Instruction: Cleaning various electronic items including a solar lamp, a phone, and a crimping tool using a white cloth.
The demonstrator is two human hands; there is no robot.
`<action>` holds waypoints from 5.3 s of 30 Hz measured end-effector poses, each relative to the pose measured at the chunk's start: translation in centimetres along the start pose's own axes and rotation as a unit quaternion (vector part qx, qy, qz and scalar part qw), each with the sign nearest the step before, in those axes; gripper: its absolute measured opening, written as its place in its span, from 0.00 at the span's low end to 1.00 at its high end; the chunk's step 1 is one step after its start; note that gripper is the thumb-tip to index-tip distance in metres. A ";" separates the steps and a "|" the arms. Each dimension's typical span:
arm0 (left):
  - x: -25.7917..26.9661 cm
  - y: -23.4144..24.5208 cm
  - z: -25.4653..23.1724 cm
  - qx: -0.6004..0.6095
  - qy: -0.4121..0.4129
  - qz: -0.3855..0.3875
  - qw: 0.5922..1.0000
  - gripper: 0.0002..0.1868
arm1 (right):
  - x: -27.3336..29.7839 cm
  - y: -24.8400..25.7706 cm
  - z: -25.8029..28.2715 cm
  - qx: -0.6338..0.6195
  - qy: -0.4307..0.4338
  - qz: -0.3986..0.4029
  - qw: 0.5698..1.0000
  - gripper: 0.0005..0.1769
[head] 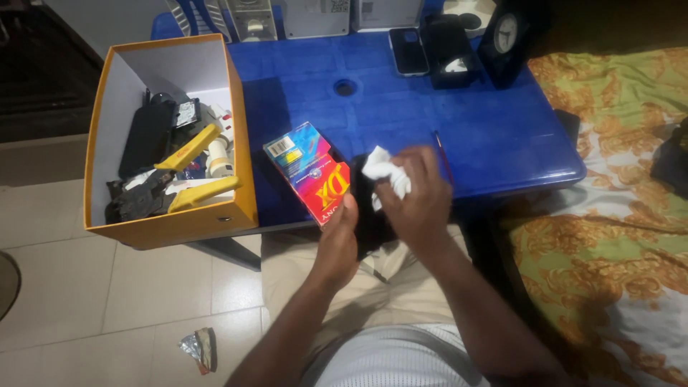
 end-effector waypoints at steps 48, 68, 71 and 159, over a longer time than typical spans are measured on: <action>-2.4 0.2 -4.7 0.022 -0.088 0.028 0.995 0.25 | 2.2 1.9 -0.3 -0.072 0.060 0.070 0.993 0.18; -10.5 -2.5 -4.1 -0.272 -0.232 0.033 0.933 0.33 | -3.7 -2.1 -6.2 -0.335 -0.351 0.099 0.869 0.11; -12.2 -3.2 -5.0 -0.429 -0.255 0.072 0.864 0.34 | -7.0 -2.8 -7.6 -0.291 -0.292 0.064 0.909 0.10; 4.8 1.7 -12.5 -0.446 -0.294 -0.014 0.845 0.11 | 2.3 -3.2 3.7 -0.339 -0.253 0.272 0.864 0.18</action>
Point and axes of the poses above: each hand's wrist, its own x-axis away from the middle knuckle, its own y-axis out of the back of the hand, z = x × y, the point moved 2 cm from there along -x, towards the middle knuckle, and after that the axes turned 14 degrees about -y, right-handed, at the moved point
